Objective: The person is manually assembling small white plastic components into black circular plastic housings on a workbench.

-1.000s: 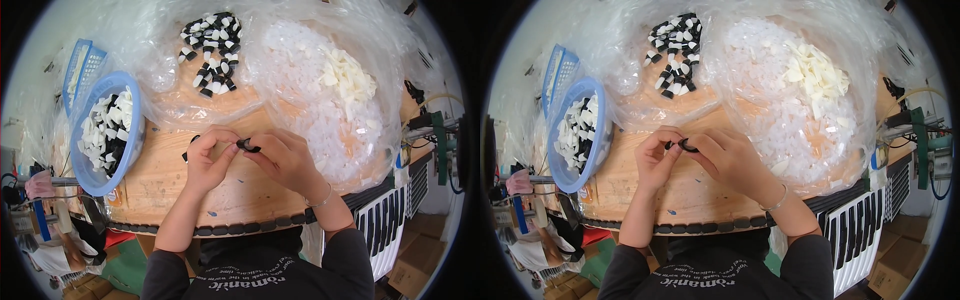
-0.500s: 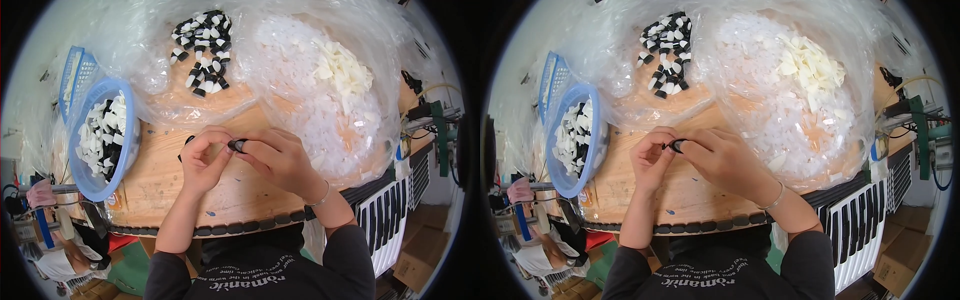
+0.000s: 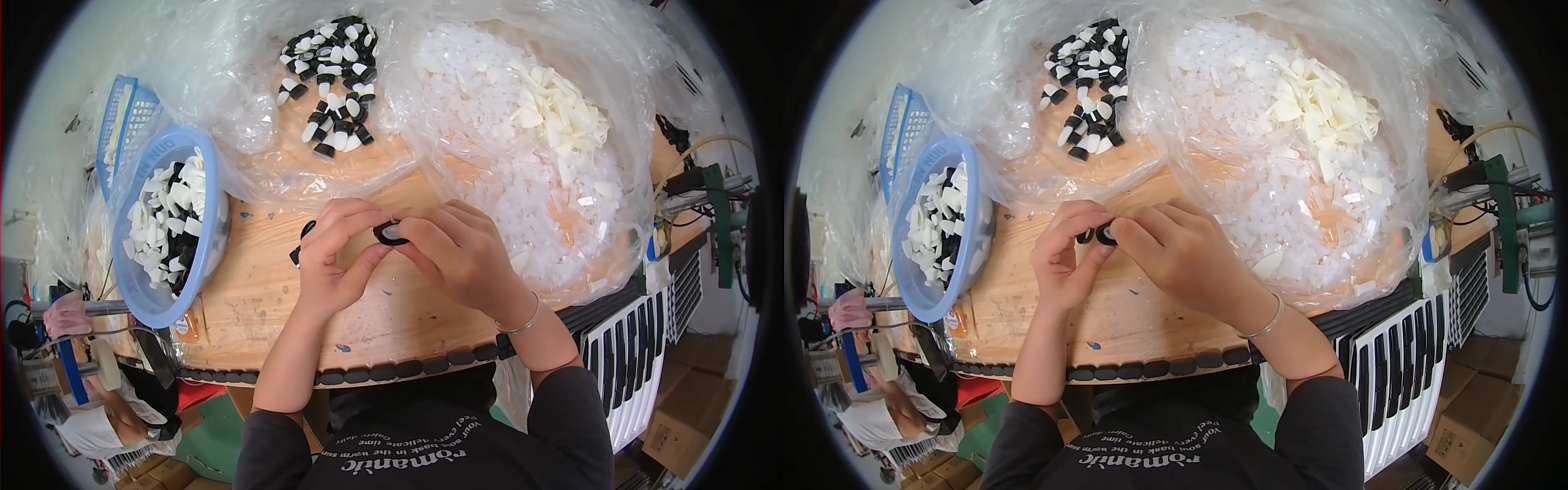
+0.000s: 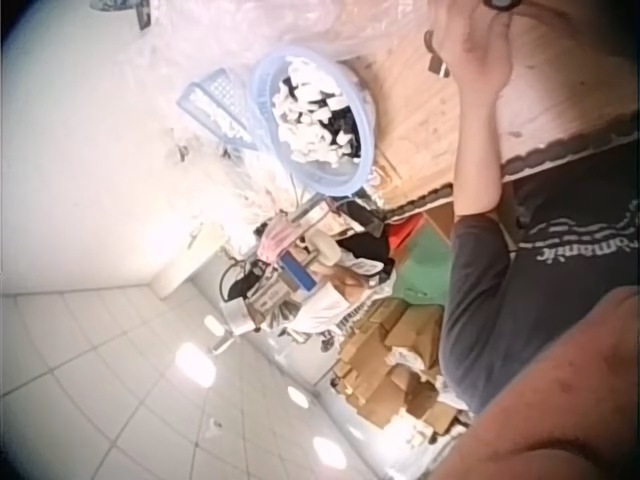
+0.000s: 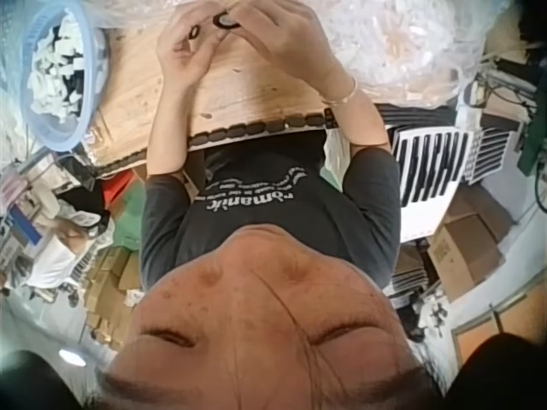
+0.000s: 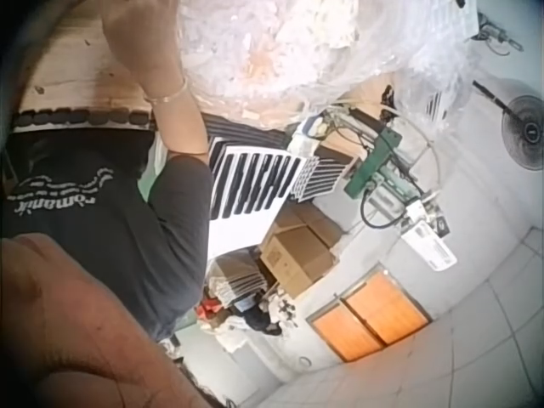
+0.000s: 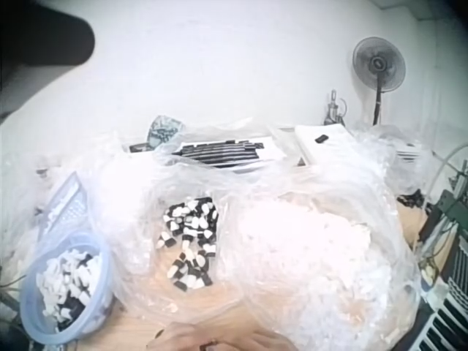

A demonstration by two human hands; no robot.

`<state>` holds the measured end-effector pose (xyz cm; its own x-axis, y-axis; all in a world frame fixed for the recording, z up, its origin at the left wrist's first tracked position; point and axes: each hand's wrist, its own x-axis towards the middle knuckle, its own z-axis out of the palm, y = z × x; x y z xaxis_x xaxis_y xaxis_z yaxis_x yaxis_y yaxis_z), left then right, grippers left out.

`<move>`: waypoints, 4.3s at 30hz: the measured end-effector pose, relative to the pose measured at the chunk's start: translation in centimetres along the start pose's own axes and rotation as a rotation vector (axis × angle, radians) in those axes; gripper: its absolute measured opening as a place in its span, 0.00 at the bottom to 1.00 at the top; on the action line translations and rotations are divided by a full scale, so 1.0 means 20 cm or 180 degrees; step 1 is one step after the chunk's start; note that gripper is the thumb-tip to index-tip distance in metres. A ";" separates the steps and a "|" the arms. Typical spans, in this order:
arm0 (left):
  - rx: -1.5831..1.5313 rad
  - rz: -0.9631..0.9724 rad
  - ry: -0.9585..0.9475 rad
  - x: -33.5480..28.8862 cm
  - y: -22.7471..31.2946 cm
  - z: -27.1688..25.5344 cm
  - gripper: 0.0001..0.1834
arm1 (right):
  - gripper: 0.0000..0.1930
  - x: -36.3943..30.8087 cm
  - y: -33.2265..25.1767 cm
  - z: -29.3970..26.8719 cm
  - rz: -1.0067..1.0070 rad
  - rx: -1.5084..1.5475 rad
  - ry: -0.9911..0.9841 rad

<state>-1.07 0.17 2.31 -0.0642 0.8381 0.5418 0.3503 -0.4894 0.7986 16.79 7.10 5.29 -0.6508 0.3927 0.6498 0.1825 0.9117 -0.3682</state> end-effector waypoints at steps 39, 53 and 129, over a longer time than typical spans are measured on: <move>0.1462 0.0982 0.0519 -0.01 -0.02 0.06 0.27 | 0.10 -0.01 -0.03 0.06 0.0219 -0.0020 0.0381; 0.1187 0.0893 0.0612 0.00 -0.01 0.04 0.28 | 0.09 0.00 -0.03 0.06 0.0017 0.0020 0.0307; 0.1435 0.1306 0.0964 -0.04 0.00 0.08 0.22 | 0.12 -0.01 -0.07 0.06 -0.0280 0.0234 0.1151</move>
<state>0.52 -0.10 1.43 -0.0790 0.4694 0.8794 0.7531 -0.5499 0.3612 15.76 5.57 4.99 -0.3569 0.3428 0.8690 0.0757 0.9378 -0.3388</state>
